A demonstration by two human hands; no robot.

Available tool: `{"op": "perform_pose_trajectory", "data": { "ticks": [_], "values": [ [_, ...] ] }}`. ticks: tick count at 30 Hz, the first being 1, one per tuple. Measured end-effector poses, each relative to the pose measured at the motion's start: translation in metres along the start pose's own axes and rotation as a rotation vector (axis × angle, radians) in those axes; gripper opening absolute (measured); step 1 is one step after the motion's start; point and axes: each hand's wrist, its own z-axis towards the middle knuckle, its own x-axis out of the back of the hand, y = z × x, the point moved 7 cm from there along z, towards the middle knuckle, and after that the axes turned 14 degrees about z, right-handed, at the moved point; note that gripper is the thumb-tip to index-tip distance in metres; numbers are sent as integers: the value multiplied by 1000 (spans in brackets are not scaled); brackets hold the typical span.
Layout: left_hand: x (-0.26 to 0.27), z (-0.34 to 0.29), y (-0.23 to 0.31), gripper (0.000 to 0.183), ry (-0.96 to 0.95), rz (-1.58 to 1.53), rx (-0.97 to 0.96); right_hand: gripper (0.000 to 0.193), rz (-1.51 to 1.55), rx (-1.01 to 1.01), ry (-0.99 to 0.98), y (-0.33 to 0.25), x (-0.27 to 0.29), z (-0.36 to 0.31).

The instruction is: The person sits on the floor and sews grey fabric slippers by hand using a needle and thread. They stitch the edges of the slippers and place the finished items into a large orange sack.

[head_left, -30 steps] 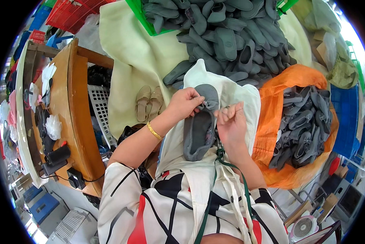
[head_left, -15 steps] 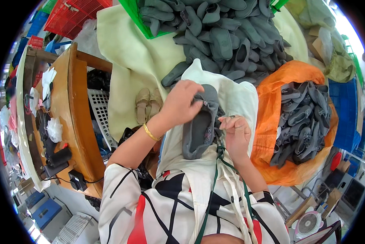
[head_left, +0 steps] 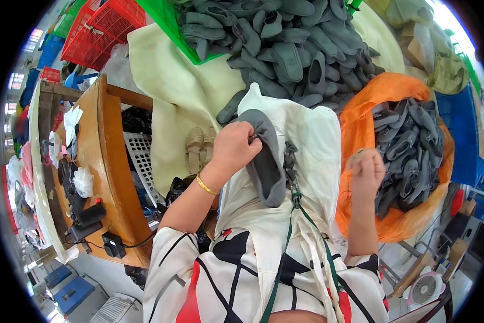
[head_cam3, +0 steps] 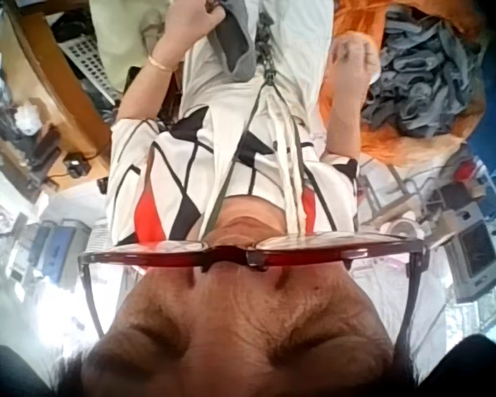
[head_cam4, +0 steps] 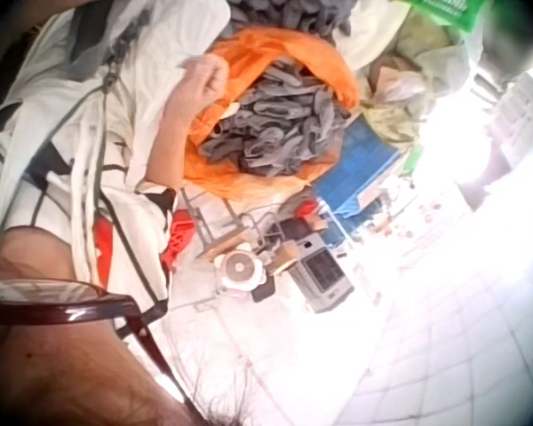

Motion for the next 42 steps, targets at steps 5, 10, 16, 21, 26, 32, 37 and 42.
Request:
{"op": "perform_pose_trajectory", "data": {
  "ticks": [5,10,16,21,26,32,37,42],
  "values": [
    [-6,-2,-22,28,-215,-141,203,20,42,-29,124,-13,11,-2],
    [-1,15,-19,49,-461,-80,201,17,116,-35,-511,-43,-68,-30],
    [3,31,16,55,-274,418,21,7,87,-242,-1259,-41,-135,-75],
    [-7,28,-7,39,-215,63,86,12,0,-575,-875,22,-121,-54],
    [-27,5,-27,25,-235,-446,306,14,18,-691,-362,101,-109,-24],
    [-44,-7,-34,19,-228,-616,404,12,-318,-589,-294,143,-91,-4],
    [-49,-5,-36,13,-240,-546,382,13,-511,-374,-335,147,-93,4],
    [-49,-6,-35,13,-223,-619,421,14,-565,-383,-367,155,-92,4]
  ]
}}
